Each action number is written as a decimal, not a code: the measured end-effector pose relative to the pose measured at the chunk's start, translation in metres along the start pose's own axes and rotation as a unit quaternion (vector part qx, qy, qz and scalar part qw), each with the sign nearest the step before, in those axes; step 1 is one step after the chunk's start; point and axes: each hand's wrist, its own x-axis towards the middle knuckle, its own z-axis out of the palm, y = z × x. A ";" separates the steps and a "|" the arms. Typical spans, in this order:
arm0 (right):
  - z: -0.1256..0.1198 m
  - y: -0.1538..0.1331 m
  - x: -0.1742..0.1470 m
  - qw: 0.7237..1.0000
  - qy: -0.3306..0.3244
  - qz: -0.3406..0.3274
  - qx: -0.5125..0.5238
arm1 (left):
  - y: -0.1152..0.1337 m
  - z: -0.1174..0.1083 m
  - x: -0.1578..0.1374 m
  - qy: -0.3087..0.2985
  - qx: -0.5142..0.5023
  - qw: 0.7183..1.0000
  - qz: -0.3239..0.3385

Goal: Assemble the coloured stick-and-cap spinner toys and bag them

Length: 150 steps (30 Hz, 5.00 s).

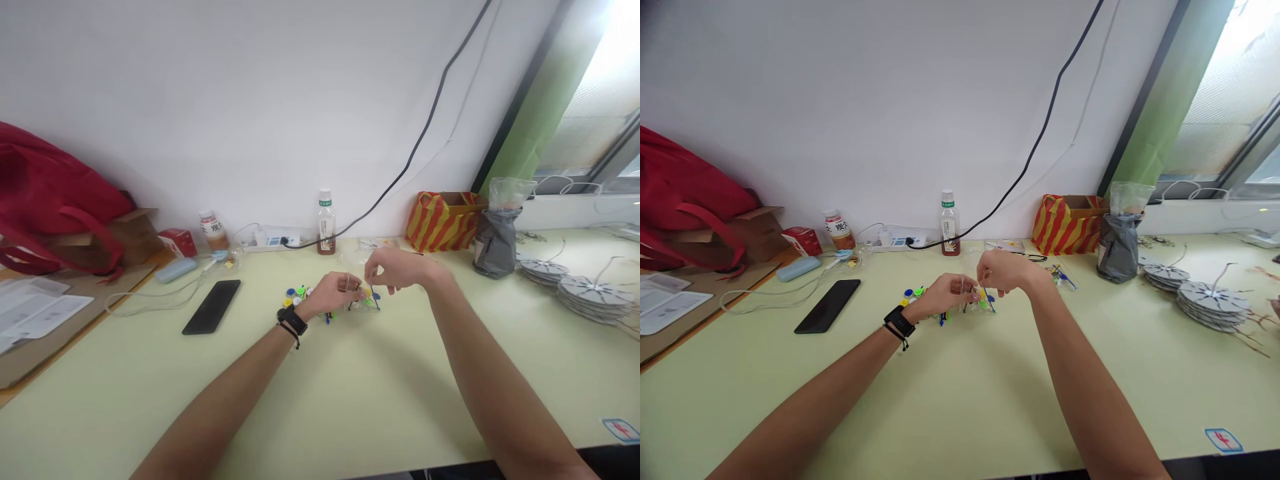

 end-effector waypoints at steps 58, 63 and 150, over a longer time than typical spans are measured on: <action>0.124 -0.003 -0.005 0.854 0.211 -0.103 0.465 | -0.006 -0.012 -0.085 0.133 -0.110 0.985 0.017; 0.131 0.004 0.001 0.835 0.224 -0.091 0.494 | -0.016 -0.021 -0.086 0.132 -0.117 0.984 0.018; 0.137 0.010 0.006 0.844 0.212 -0.092 0.483 | -0.016 -0.026 -0.086 0.174 -0.053 0.983 0.006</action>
